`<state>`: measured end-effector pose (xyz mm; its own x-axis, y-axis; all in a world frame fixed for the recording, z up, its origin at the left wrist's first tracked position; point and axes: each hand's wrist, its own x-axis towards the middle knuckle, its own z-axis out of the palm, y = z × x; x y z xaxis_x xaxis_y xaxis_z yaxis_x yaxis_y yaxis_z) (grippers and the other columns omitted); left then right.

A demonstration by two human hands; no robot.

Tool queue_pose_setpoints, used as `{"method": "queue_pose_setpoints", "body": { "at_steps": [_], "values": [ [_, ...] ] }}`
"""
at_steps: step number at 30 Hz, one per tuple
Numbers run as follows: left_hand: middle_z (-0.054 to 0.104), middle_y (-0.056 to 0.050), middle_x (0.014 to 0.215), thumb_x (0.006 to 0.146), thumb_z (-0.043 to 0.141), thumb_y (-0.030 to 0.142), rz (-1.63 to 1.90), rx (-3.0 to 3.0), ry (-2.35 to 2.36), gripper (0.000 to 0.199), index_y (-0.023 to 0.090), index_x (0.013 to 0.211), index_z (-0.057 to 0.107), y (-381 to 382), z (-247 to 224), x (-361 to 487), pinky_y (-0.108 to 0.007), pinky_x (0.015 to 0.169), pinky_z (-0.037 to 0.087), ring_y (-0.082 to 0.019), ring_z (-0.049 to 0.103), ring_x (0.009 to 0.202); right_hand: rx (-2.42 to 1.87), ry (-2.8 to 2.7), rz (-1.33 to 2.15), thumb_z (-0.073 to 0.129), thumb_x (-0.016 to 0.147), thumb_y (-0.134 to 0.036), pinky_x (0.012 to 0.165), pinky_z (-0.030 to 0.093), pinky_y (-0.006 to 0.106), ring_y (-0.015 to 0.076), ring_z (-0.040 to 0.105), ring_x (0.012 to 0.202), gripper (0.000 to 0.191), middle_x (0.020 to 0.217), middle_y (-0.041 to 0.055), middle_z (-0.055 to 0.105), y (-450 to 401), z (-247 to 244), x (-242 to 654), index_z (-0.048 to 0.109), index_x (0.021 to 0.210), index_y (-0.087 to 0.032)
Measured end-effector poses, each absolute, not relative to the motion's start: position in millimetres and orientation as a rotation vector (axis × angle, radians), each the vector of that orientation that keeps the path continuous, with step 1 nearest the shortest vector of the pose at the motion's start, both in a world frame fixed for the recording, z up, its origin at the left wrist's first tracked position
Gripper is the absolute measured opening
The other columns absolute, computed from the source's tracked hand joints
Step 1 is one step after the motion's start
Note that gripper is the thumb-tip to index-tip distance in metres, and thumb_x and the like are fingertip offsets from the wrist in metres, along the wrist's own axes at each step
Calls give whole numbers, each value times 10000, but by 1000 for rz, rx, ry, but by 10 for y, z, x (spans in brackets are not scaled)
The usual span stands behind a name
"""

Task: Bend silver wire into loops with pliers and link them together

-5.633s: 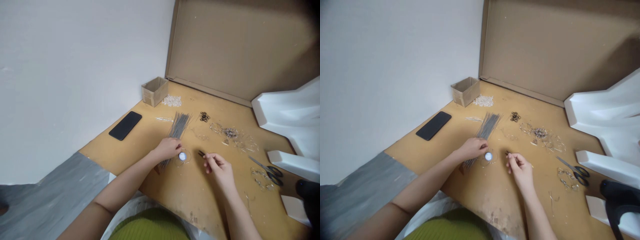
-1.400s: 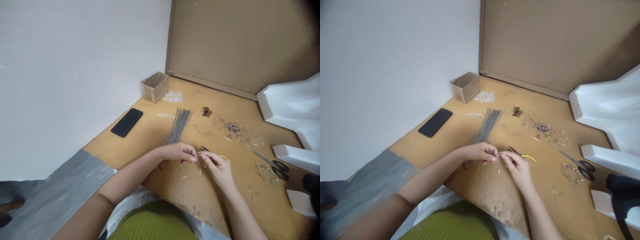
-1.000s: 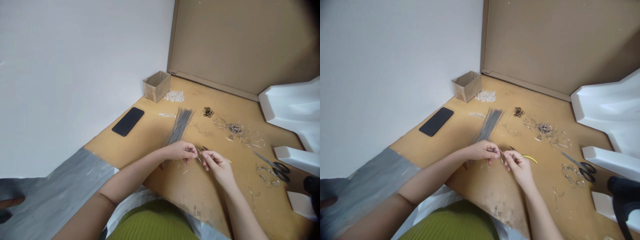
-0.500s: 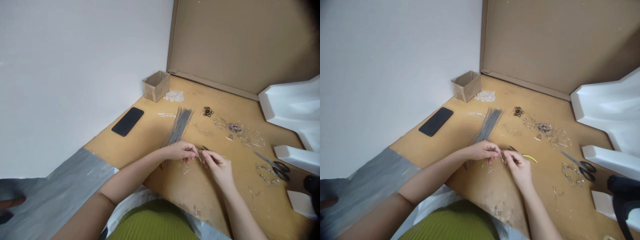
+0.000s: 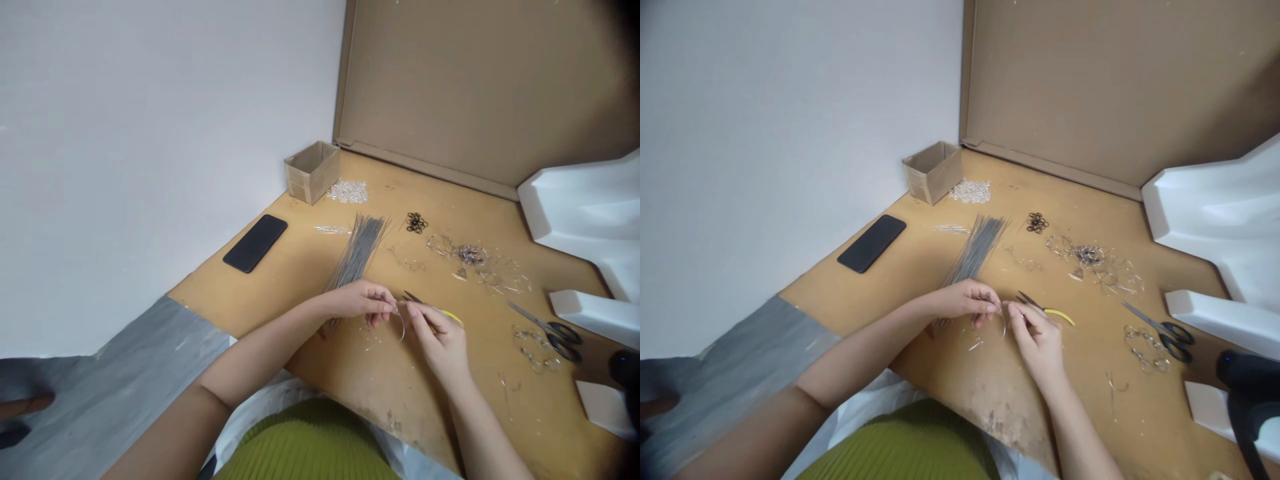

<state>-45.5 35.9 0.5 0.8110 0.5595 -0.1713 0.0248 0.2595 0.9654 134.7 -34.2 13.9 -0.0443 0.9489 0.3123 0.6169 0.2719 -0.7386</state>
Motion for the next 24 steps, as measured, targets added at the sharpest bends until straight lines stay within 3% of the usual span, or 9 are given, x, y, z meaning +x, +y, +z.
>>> {"method": "queue_pose_setpoints", "body": {
  "at_steps": [9, 16, 24],
  "values": [
    [607, -8, 700, 808, 558, 361, 427, 1270, 473, 241, 148, 875, 466, 356, 33, -474, -208, 538, 453, -82, 592, 544, -1499, -1813, 213, 521, 841, -271, 609, 472, 239, 144, 633, 618, 208, 717, 35, 695, -302, 104, 1429, 710, 832, -185],
    [585, 12, 668, 808, 560, 251, 230, 1290, 491, 153, 155, 864, 454, 277, -99, -384, -222, 554, 465, -94, 601, 556, -1565, -1630, 425, 522, 832, -364, 572, 476, 252, 141, 594, 538, 284, 621, 22, 653, -284, 108, 1458, 687, 687, -184],
    [641, -59, 983, 788, 571, 382, 497, 1951, 671, 256, 163, 900, 641, 289, 91, -430, -256, 835, 414, -151, 575, 938, -1526, -1617, 620, 522, 833, -386, 565, 475, 251, 118, 548, 493, 278, 567, -8, 610, -294, 88, 1452, 713, 897, -195]
  ]
}}
